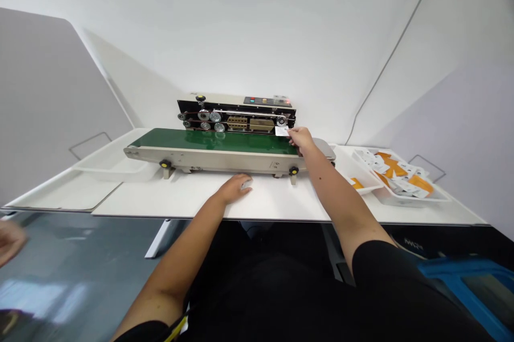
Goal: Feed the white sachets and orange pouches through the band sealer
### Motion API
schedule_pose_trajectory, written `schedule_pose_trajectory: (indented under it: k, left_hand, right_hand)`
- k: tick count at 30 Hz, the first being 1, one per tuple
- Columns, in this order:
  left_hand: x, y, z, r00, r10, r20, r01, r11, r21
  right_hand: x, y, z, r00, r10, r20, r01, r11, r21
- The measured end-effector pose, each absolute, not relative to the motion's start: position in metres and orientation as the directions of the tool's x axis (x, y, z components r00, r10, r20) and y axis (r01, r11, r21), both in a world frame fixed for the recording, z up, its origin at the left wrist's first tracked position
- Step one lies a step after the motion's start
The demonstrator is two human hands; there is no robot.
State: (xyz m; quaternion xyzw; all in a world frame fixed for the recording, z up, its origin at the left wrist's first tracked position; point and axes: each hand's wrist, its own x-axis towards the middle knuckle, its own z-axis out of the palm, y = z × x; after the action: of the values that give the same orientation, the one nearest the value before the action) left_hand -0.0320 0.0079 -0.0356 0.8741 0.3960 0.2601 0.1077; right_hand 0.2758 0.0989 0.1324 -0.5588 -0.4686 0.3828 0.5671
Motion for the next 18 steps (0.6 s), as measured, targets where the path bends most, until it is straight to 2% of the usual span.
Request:
schedule_pose_trajectory:
  k: [2,4,5,7,10,13,15,18]
  left_hand:
    - [-0.030,0.007,-0.032,0.561,0.734,0.383,0.623,-0.679,0.389]
    - [-0.029,0.006,-0.028,0.568,0.722,0.395,0.611,-0.692,0.385]
    - [-0.028,0.006,-0.026,0.571,0.716,0.401,0.607,-0.697,0.381]
    - [-0.027,0.004,-0.022,0.567,0.710,0.417,0.602,-0.703,0.378]
    - [-0.028,0.002,-0.018,0.565,0.711,0.419,0.597,-0.703,0.387]
    - [-0.029,-0.002,-0.013,0.535,0.727,0.430,0.610,-0.685,0.399]
    - [-0.029,-0.003,-0.010,0.485,0.740,0.465,0.615,-0.667,0.420]
    - [-0.029,-0.003,-0.006,0.406,0.748,0.525,0.609,-0.650,0.455]
  right_hand:
    - [0.270,0.081,0.131,0.331,0.898,0.289,0.209,0.229,-0.951]
    - [0.257,0.055,0.119,0.338,0.755,0.562,0.392,0.430,-0.813]
    - [0.248,0.039,0.109,0.297,0.688,0.662,0.459,0.505,-0.731]
    - [0.225,0.008,0.078,0.145,0.665,0.733,0.458,0.611,-0.645]
    - [0.191,-0.024,0.023,-0.069,0.739,0.670,0.386,0.639,-0.665]
    - [0.172,-0.030,-0.017,-0.183,0.867,0.464,0.338,0.498,-0.798]
    - [0.169,-0.026,-0.029,-0.256,0.902,0.347,0.317,0.418,-0.852]
    - [0.172,-0.021,-0.031,-0.352,0.890,0.291,0.296,0.400,-0.867]
